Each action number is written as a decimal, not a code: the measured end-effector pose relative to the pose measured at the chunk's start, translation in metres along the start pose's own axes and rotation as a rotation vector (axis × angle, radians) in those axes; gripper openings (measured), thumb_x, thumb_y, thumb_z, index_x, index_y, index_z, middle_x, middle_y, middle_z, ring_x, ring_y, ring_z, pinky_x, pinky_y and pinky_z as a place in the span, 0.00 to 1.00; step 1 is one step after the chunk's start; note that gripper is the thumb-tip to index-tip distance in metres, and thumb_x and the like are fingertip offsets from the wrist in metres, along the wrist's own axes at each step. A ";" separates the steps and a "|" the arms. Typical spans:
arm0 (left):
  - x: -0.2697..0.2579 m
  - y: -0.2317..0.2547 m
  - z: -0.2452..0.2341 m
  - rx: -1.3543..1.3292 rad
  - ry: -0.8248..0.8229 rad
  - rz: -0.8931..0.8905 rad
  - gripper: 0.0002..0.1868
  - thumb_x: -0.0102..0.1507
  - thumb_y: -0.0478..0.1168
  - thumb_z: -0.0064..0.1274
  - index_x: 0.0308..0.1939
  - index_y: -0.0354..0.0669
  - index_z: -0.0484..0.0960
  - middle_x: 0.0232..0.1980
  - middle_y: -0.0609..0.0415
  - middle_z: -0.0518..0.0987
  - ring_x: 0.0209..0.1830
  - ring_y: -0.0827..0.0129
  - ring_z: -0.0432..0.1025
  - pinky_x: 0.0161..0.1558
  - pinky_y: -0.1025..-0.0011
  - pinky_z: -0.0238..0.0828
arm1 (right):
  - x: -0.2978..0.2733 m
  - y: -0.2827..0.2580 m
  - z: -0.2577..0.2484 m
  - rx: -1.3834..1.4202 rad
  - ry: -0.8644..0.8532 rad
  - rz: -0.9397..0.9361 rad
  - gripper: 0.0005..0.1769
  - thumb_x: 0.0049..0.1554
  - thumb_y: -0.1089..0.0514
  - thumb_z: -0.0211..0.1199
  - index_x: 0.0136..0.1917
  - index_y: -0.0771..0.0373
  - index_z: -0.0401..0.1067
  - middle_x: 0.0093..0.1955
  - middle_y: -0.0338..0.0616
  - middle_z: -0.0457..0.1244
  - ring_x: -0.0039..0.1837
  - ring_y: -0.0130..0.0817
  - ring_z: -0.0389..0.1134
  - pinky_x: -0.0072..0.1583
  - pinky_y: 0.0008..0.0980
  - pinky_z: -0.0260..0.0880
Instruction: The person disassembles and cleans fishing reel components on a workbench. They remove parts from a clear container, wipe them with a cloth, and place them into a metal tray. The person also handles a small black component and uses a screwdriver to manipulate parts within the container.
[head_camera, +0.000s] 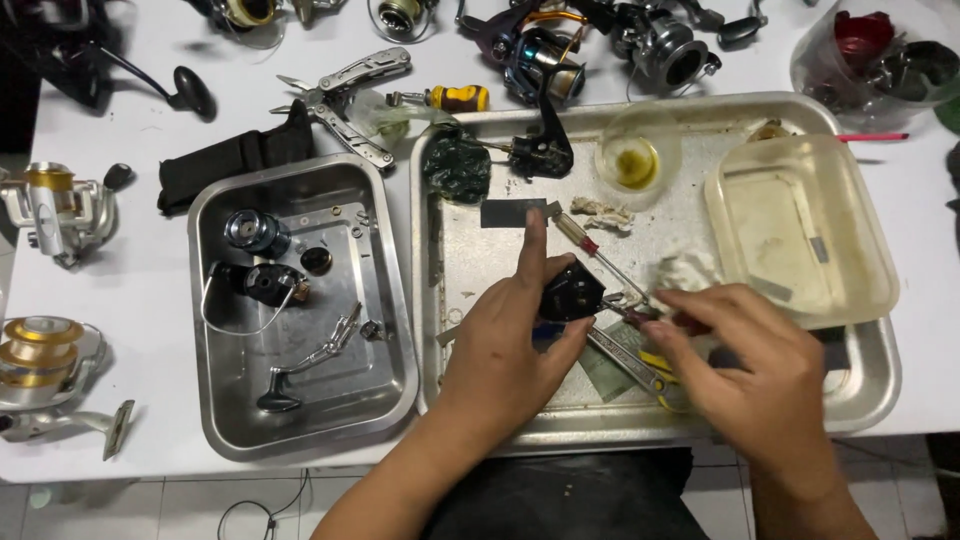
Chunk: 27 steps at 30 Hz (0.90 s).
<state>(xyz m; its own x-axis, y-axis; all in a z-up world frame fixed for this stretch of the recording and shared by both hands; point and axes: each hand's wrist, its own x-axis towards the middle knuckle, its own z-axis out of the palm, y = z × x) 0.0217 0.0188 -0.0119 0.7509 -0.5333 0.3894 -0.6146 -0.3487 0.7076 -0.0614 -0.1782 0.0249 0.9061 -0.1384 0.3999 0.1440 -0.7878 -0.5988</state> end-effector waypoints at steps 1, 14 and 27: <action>0.001 0.000 0.002 0.000 0.001 0.008 0.56 0.66 0.39 0.65 0.82 0.45 0.36 0.63 0.47 0.83 0.51 0.57 0.80 0.55 0.63 0.77 | 0.006 -0.006 0.004 0.036 -0.010 -0.066 0.15 0.53 0.63 0.72 0.53 0.71 0.78 0.46 0.52 0.70 0.44 0.34 0.72 0.47 0.27 0.75; -0.003 0.015 0.019 -0.026 -0.067 0.242 0.49 0.67 0.26 0.61 0.82 0.35 0.42 0.59 0.40 0.81 0.47 0.53 0.74 0.49 0.60 0.74 | -0.002 0.003 0.003 0.032 -0.055 0.045 0.12 0.55 0.62 0.71 0.53 0.66 0.80 0.51 0.46 0.73 0.50 0.31 0.74 0.55 0.27 0.71; 0.015 0.037 -0.020 -0.430 -0.241 -0.150 0.47 0.63 0.57 0.52 0.81 0.52 0.47 0.77 0.48 0.68 0.61 0.62 0.74 0.58 0.68 0.75 | -0.016 0.019 -0.002 -0.008 0.042 -0.012 0.10 0.54 0.64 0.72 0.48 0.73 0.80 0.47 0.55 0.72 0.47 0.36 0.73 0.54 0.31 0.72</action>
<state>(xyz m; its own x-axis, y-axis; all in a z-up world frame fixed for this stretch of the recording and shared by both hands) 0.0148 0.0129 0.0321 0.7149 -0.6821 0.1537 -0.3115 -0.1139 0.9434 -0.0743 -0.1921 0.0089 0.8865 -0.1537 0.4365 0.1519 -0.7943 -0.5882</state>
